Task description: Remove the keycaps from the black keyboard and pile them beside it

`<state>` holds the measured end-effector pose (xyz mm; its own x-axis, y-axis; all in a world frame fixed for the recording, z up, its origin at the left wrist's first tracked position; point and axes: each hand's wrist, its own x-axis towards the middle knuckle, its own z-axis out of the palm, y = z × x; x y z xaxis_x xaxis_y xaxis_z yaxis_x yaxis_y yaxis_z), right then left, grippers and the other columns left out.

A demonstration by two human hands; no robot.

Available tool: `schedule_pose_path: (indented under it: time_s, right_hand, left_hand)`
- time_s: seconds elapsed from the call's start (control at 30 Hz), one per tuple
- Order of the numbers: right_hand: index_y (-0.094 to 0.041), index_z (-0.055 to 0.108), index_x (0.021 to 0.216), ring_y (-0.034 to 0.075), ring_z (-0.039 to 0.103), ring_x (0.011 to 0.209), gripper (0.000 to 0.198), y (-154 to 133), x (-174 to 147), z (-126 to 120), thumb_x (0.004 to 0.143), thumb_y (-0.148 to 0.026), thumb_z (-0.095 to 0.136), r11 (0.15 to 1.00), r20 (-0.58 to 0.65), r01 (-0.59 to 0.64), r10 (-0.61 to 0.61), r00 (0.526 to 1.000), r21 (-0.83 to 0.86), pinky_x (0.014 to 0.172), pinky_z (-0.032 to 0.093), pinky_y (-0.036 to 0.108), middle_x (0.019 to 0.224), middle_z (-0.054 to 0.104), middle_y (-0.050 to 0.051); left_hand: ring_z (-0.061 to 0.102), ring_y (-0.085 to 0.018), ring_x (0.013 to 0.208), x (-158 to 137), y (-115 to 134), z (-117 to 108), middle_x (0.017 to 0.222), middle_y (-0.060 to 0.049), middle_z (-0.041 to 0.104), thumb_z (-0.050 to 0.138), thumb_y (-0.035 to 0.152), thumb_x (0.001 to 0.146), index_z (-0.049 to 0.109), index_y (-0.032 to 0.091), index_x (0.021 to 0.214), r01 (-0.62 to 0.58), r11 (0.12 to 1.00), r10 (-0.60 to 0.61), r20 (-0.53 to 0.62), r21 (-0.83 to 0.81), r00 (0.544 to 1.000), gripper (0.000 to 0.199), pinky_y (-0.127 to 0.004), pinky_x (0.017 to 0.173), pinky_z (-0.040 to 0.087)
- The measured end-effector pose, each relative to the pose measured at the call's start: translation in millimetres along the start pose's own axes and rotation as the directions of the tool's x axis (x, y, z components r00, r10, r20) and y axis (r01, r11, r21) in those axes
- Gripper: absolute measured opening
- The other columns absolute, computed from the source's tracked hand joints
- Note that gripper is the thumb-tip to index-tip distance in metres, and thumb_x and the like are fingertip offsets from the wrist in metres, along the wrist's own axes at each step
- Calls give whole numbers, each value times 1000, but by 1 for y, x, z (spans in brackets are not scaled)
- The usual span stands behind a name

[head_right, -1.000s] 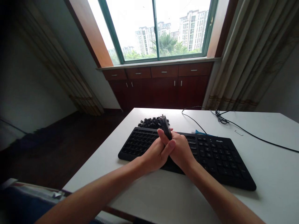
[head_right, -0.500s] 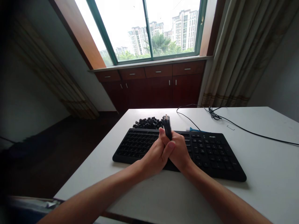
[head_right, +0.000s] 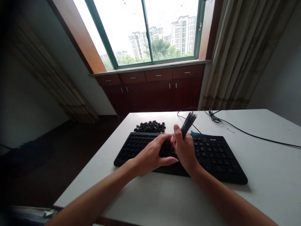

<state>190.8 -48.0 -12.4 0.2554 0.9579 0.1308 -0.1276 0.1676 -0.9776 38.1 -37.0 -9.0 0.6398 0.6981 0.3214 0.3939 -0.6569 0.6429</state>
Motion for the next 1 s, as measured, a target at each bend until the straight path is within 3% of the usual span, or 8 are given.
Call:
schedule_pose_path:
  time_s: [0.1, 0.27, 0.4, 0.53, 0.67, 0.83, 1.0]
  right_hand:
    - [-23, 42, 57, 9, 34, 36, 55, -4, 1, -2, 93, -63, 53, 997, -15, -26, 27, 1000, 67, 37, 27, 25, 44, 39, -6]
    - [-22, 42, 59, 8, 34, 36, 55, -4, 1, -3, 93, -64, 53, 997, -12, -26, 28, 1000, 79, 37, 27, 23, 45, 40, -6]
    - [-22, 42, 60, 8, 34, 36, 54, -3, 1, -3, 94, -63, 53, 998, -5, -13, 13, 1000, 62, 36, 27, 23, 46, 40, -6]
    - [-22, 42, 60, 8, 34, 36, 54, -4, 0, -4, 94, -63, 52, 999, -4, -14, 15, 1000, 40, 37, 28, 23, 45, 40, -6]
    - [-22, 44, 61, 9, 35, 37, 53, -4, 0, -5, 94, -63, 52, 999, 2, -21, 21, 1000, 49, 37, 28, 23, 46, 42, -5]
    - [-22, 43, 61, 9, 35, 38, 54, -2, 1, -7, 93, -64, 52, 997, 8, -41, 40, 999, 62, 37, 27, 23, 46, 42, -5]
    - [-22, 44, 61, 9, 36, 39, 54, -3, 1, -6, 94, -64, 52, 996, 17, -49, 47, 999, 72, 37, 27, 22, 47, 42, -5]
  left_hand:
    - [61, -29, 113, -1, -13, -15, 124, -11, 64, 76, 59, 79, 60, 20, 125, -100, 980, 93, 48, 174, 995, 63, -44, 101, 50]
    - [64, -21, 97, 1, -21, -24, 107, -5, 70, 71, 52, 87, 72, 21, 97, -251, 925, 235, 90, 286, 968, 33, -35, 92, 51]
    - [63, -17, 82, 2, -20, -29, 88, -4, 70, 66, 52, 91, 72, 18, 84, -424, 828, 390, 168, 365, 906, 35, -30, 80, 50]
    - [63, -15, 75, 2, -19, -33, 81, -2, 71, 60, 47, 97, 72, 18, 86, -514, 767, 459, 232, 384, 858, 33, -29, 75, 49]
    - [64, -14, 73, 2, -23, -38, 81, -2, 72, 61, 43, 97, 72, 18, 90, -454, 818, 418, 176, 354, 891, 28, -27, 75, 50]
    - [66, -15, 81, 2, -31, -41, 87, -2, 73, 61, 39, 98, 72, 20, 95, -295, 889, 280, 93, 349, 955, 22, -26, 76, 51]
    - [67, -17, 85, 3, -40, -35, 90, -2, 73, 64, 38, 96, 72, 21, 96, -130, 920, 178, -97, 369, 979, 19, -29, 80, 54]
